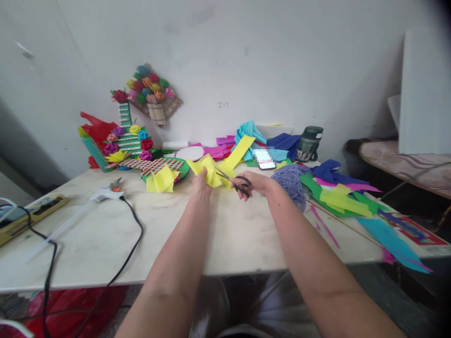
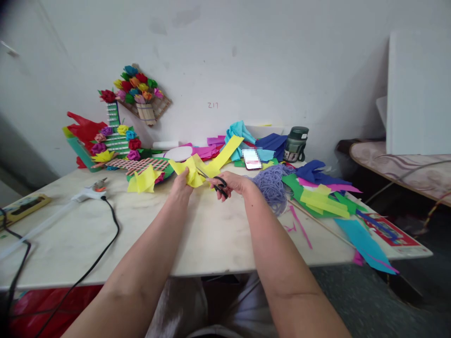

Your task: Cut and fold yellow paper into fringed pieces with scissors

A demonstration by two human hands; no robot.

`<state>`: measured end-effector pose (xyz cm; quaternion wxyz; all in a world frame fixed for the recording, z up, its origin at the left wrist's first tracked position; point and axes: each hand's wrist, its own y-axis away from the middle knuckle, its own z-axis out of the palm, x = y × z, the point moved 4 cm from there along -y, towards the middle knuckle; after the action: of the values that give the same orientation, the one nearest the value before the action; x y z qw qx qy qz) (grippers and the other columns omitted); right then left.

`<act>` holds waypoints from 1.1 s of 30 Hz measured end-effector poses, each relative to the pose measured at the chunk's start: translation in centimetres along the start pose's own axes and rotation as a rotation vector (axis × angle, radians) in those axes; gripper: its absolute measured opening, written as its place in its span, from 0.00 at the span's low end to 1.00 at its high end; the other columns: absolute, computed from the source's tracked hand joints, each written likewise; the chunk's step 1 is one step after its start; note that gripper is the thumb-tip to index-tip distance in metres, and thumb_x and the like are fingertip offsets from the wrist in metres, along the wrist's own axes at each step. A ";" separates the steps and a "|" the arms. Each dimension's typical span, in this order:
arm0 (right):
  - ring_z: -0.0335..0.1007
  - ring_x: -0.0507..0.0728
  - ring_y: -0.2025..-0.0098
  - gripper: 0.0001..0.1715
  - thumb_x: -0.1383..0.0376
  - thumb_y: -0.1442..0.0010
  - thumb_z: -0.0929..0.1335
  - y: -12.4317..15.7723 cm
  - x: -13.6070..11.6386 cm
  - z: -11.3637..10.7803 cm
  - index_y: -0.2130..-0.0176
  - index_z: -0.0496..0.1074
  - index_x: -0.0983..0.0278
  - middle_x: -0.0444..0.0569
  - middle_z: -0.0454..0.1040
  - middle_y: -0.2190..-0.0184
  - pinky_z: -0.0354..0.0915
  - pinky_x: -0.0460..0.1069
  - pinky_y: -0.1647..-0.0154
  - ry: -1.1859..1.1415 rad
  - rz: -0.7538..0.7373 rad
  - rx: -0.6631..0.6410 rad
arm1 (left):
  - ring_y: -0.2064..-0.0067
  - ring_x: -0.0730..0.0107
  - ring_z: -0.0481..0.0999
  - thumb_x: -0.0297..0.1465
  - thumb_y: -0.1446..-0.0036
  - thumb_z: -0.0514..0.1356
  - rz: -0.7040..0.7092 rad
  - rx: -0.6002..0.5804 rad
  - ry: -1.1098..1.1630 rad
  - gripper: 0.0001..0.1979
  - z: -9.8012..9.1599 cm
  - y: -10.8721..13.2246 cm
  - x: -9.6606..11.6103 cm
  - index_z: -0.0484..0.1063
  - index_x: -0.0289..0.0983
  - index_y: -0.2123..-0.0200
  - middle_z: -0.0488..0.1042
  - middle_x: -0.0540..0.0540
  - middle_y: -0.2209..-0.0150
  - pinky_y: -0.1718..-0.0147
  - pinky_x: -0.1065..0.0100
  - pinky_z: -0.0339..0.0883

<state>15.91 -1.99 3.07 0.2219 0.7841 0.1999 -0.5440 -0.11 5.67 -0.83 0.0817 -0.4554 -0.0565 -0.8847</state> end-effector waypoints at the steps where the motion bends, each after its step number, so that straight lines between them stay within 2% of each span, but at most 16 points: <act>1: 0.67 0.51 0.85 0.23 0.50 0.47 0.63 0.0 -0.1 0.1 0.67 0.66 0.69 0.49 0.72 0.83 0.54 0.41 0.91 -0.007 -0.008 0.010 | 0.55 0.59 0.72 0.33 0.49 0.58 -0.015 0.017 0.022 0.13 0.0 0.1 0.0 0.68 0.35 0.59 0.73 0.40 0.60 0.62 0.62 0.69; 6: 0.68 0.51 0.83 0.24 0.50 0.46 0.63 -0.5 -0.1 0.5 0.64 0.66 0.69 0.49 0.73 0.82 0.55 0.40 0.89 -0.032 -0.019 0.034 | 0.55 0.61 0.72 0.27 0.47 0.56 -0.117 0.117 0.233 0.10 0.6 1.2 0.0 0.68 0.33 0.59 0.73 0.40 0.59 0.61 0.63 0.69; 11: 0.69 0.51 0.83 0.28 0.47 0.48 0.62 -1.3 0.2 0.8 0.64 0.66 0.69 0.50 0.73 0.81 0.56 0.40 0.89 -0.072 -0.031 0.073 | 0.56 0.62 0.72 0.25 0.48 0.56 -0.114 0.159 0.340 0.07 1.0 1.8 0.0 0.68 0.33 0.63 0.74 0.43 0.64 0.60 0.64 0.68; 15: 0.67 0.50 0.85 0.29 0.45 0.49 0.63 -1.9 0.2 1.4 0.65 0.66 0.69 0.48 0.71 0.82 0.53 0.40 0.90 -0.089 -0.048 0.148 | 0.59 0.63 0.74 0.24 0.48 0.56 -0.087 0.190 0.343 0.03 0.9 1.8 -0.1 0.68 0.33 0.68 0.74 0.44 0.67 0.61 0.64 0.69; 20: 0.64 0.49 0.87 0.26 0.46 0.49 0.64 -2.4 0.2 2.1 0.69 0.65 0.68 0.46 0.70 0.85 0.51 0.40 0.91 -0.081 -0.069 0.232 | 0.66 0.67 0.75 0.24 0.48 0.56 -0.063 0.254 0.332 0.02 0.8 1.8 -0.1 0.67 0.34 0.69 0.73 0.46 0.71 0.64 0.66 0.69; 26: 0.64 0.48 0.87 0.24 0.49 0.48 0.64 -2.3 0.0 2.3 0.67 0.66 0.69 0.46 0.69 0.85 0.46 0.39 0.92 -0.128 -0.104 0.255 | 0.71 0.69 0.74 0.26 0.47 0.55 -0.070 0.199 0.339 0.03 0.9 1.6 -0.3 0.66 0.33 0.67 0.72 0.46 0.72 0.68 0.66 0.69; 33: 0.64 0.47 0.86 0.22 0.50 0.49 0.66 -2.5 0.1 2.6 0.67 0.67 0.68 0.44 0.68 0.83 0.43 0.39 0.93 -0.151 -0.123 0.280 | 0.73 0.70 0.74 0.27 0.46 0.54 -0.062 0.225 0.306 0.04 0.9 1.9 -0.2 0.66 0.33 0.66 0.71 0.46 0.73 0.71 0.68 0.68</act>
<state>12.56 -1.42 1.88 0.0915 0.7505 0.1524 -0.6366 1.13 4.03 -0.44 0.1126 -0.3015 -0.1559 -0.9339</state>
